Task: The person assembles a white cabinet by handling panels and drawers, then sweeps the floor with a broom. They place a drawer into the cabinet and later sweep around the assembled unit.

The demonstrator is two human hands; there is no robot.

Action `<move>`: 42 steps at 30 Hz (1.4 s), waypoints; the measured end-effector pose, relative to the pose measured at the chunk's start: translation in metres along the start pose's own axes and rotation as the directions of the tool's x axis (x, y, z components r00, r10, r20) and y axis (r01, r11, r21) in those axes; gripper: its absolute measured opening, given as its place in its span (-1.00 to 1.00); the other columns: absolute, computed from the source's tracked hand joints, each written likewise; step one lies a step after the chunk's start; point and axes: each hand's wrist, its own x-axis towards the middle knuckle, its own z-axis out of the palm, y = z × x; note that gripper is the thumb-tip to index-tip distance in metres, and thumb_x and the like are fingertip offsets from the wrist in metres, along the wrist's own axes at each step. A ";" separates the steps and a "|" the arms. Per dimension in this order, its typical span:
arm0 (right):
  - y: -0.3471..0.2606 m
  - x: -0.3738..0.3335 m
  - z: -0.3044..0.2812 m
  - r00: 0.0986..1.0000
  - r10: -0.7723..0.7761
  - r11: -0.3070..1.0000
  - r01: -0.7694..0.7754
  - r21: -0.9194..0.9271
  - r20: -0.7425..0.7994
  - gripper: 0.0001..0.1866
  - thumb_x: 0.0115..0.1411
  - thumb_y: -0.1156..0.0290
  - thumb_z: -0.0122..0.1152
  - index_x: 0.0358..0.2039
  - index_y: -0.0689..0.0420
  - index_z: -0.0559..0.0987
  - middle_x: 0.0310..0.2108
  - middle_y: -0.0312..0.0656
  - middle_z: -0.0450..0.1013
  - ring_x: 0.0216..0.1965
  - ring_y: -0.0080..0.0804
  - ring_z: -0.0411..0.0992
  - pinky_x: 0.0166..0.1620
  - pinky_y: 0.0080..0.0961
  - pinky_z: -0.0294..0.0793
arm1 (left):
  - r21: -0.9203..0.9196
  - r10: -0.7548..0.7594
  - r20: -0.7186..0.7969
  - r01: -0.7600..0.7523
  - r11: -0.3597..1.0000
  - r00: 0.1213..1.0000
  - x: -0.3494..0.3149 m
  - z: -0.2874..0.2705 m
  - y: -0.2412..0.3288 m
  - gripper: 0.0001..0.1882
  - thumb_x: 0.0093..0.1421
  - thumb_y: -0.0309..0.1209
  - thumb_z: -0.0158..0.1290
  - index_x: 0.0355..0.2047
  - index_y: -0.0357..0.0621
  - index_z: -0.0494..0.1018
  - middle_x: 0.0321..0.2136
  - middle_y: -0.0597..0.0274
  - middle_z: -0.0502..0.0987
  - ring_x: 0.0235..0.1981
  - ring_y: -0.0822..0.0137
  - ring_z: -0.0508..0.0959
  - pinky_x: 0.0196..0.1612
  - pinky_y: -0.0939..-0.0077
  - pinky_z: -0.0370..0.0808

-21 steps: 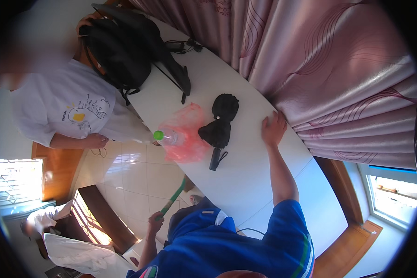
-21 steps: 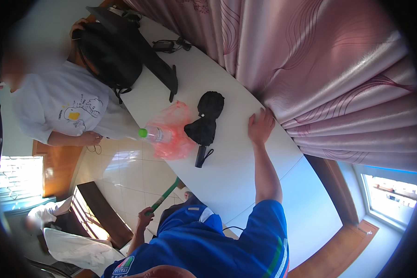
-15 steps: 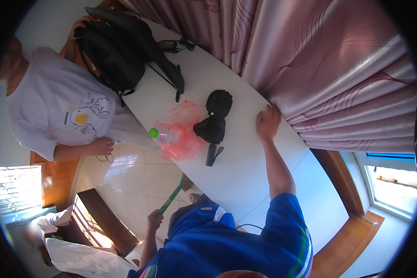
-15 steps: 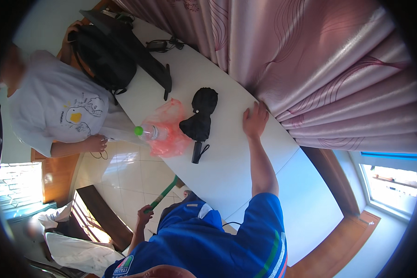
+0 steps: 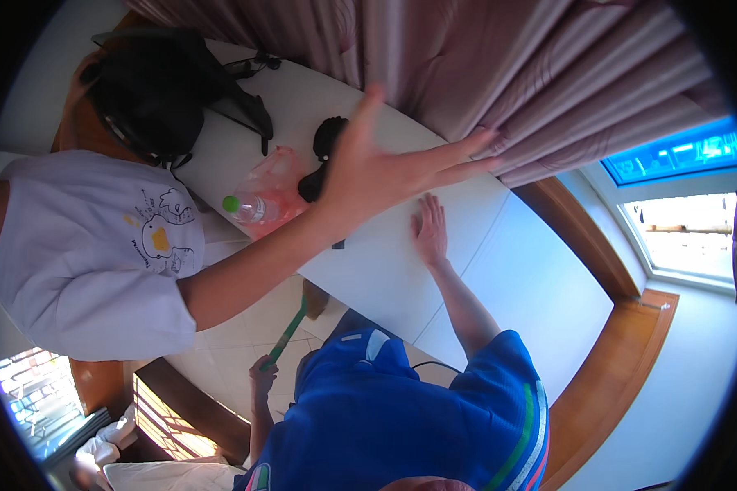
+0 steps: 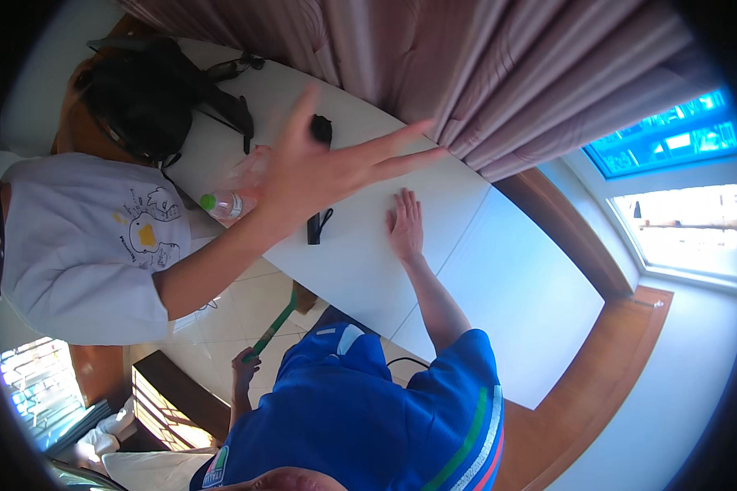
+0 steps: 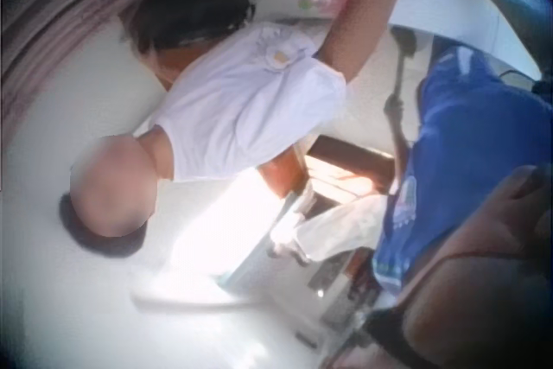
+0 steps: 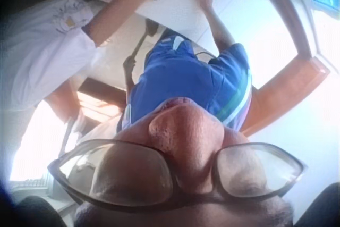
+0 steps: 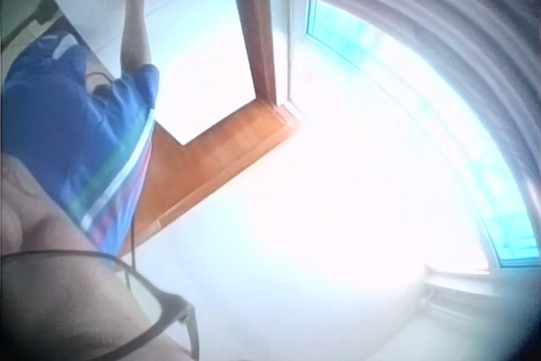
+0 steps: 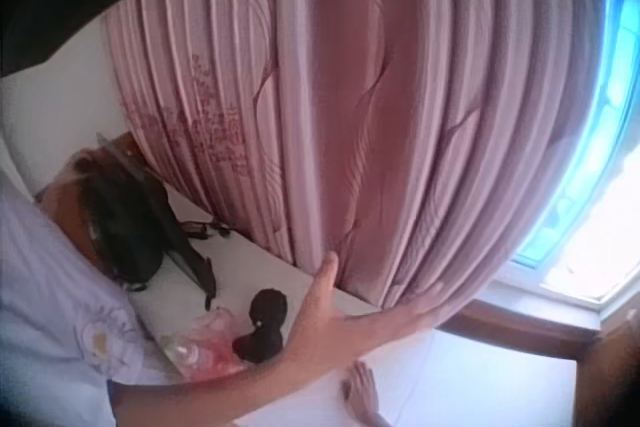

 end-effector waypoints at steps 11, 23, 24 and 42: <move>-0.041 -0.177 -0.049 0.988 0.104 0.988 -0.115 0.101 0.112 -0.46 0.30 0.40 0.12 0.27 0.23 0.32 0.37 0.10 0.20 0.44 0.05 0.09 0.46 -0.04 0.06 | 0.111 0.134 0.100 -0.145 0.983 0.986 0.009 -0.003 -0.024 -0.58 0.21 -0.56 0.13 0.11 -0.23 0.50 -0.25 0.06 0.63 -0.38 0.30 0.70 -0.44 0.52 0.59; -0.067 -0.372 -0.120 0.964 0.250 0.955 -0.261 0.138 0.092 -0.47 0.28 0.34 0.20 0.22 0.21 0.39 0.26 0.07 0.36 0.34 0.06 0.25 0.39 0.01 0.17 | 0.133 0.237 0.118 -0.252 0.958 0.964 -0.006 -0.012 -0.119 -0.57 0.19 -0.57 0.15 0.10 -0.20 0.52 -0.27 0.11 0.64 -0.44 0.37 0.67 -0.47 0.52 0.57; -0.067 -0.370 -0.126 0.963 0.246 0.959 -0.259 0.115 0.112 -0.48 0.28 0.34 0.20 0.21 0.20 0.40 0.24 0.06 0.38 0.32 0.06 0.27 0.38 0.00 0.19 | 0.126 0.249 0.114 -0.263 0.957 0.962 -0.010 -0.005 -0.125 -0.57 0.17 -0.56 0.16 0.09 -0.20 0.53 -0.28 0.11 0.64 -0.46 0.38 0.65 -0.47 0.52 0.56; 0.054 -0.270 -0.159 0.961 0.272 0.957 -0.275 0.088 0.044 -0.54 0.29 0.27 0.24 0.13 0.21 0.49 0.27 0.12 0.34 0.34 0.09 0.25 0.35 -0.10 0.24 | 0.183 0.165 -0.005 -0.161 0.970 0.986 -0.059 0.087 -0.089 -0.56 0.18 -0.48 0.16 0.11 -0.08 0.54 -0.41 0.17 0.59 -0.63 0.43 0.53 -0.56 0.47 0.47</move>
